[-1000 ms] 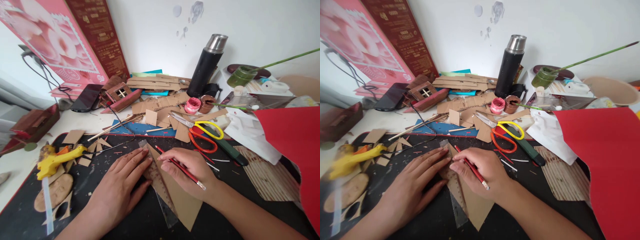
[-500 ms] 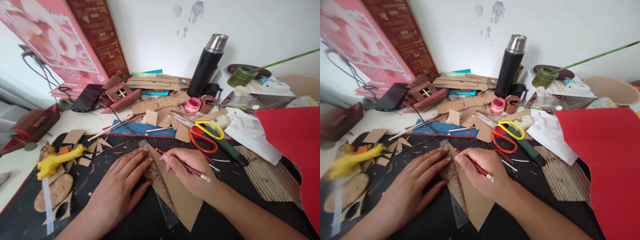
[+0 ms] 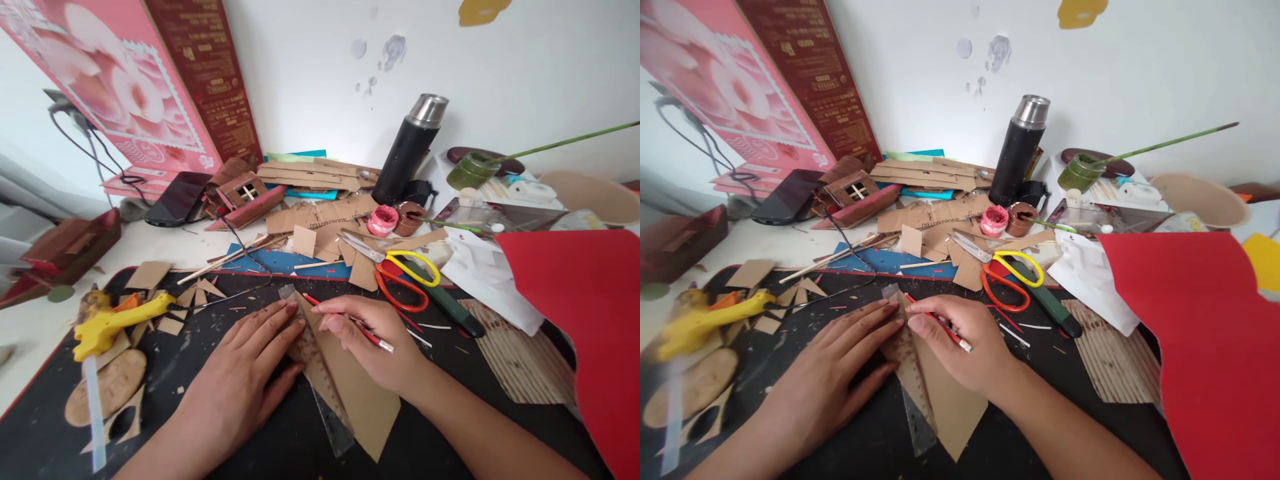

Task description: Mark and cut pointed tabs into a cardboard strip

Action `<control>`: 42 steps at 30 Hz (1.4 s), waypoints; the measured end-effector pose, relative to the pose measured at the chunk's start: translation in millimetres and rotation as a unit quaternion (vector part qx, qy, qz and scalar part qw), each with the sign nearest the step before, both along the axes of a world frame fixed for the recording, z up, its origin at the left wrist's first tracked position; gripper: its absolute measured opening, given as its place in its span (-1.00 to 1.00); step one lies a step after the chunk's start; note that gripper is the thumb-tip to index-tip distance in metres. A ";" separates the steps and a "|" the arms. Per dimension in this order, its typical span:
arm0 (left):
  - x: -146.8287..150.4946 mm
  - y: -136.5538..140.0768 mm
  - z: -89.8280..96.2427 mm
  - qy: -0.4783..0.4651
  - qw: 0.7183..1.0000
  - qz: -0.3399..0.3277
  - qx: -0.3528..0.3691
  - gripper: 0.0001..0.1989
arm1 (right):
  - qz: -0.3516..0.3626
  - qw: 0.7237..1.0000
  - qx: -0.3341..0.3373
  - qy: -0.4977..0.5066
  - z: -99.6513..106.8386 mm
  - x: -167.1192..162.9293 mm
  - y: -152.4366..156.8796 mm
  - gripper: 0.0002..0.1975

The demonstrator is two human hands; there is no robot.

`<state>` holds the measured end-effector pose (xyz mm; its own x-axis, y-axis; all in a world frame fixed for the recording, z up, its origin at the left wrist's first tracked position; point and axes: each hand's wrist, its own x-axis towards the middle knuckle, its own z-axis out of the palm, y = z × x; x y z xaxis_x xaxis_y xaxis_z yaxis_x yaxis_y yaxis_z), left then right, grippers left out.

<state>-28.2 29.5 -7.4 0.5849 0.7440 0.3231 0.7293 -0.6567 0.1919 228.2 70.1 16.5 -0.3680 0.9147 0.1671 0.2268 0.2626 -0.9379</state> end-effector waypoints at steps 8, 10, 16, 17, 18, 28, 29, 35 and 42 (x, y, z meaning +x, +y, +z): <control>1.3 0.8 -0.6 0.006 1.000 -0.003 0.015 -0.54 | -0.006 1.000 -0.012 0.001 0.4 -8.2 2.9 -0.69; 1.0 0.7 -0.8 0.003 1.000 -0.003 0.015 -0.53 | -0.007 1.000 -0.012 -0.005 0.5 -9.1 3.6 -0.69; 0.4 0.4 -1.4 -0.005 1.000 -0.004 0.008 -0.51 | -0.010 1.000 0.009 -0.024 0.4 -9.9 4.4 -0.71; 0.5 0.4 -1.6 -0.009 1.000 -0.003 0.006 -0.52 | -0.011 1.000 0.011 -0.026 0.4 -10.1 4.5 -0.71; 0.6 0.5 -1.9 -0.011 1.000 -0.002 0.005 -0.52 | -0.012 0.999 0.011 -0.029 0.4 -10.3 4.6 -0.71; 1.0 0.8 -0.6 0.002 1.000 -0.003 0.012 -0.51 | -0.005 0.998 0.013 -0.056 1.6 -10.7 5.9 -0.73; 1.1 0.9 -0.4 0.003 1.000 -0.004 0.014 -0.51 | -0.004 0.998 0.013 -0.057 1.7 -10.7 5.9 -0.73; 1.6 1.1 -0.8 -0.002 1.000 -0.003 0.012 -0.51 | -0.002 0.998 0.010 -0.065 2.2 -11.1 6.1 -0.72; 1.5 -0.1 -0.3 -0.006 1.000 0.000 0.002 -0.51 | -0.004 0.998 0.012 -0.068 2.6 -11.6 6.1 -0.72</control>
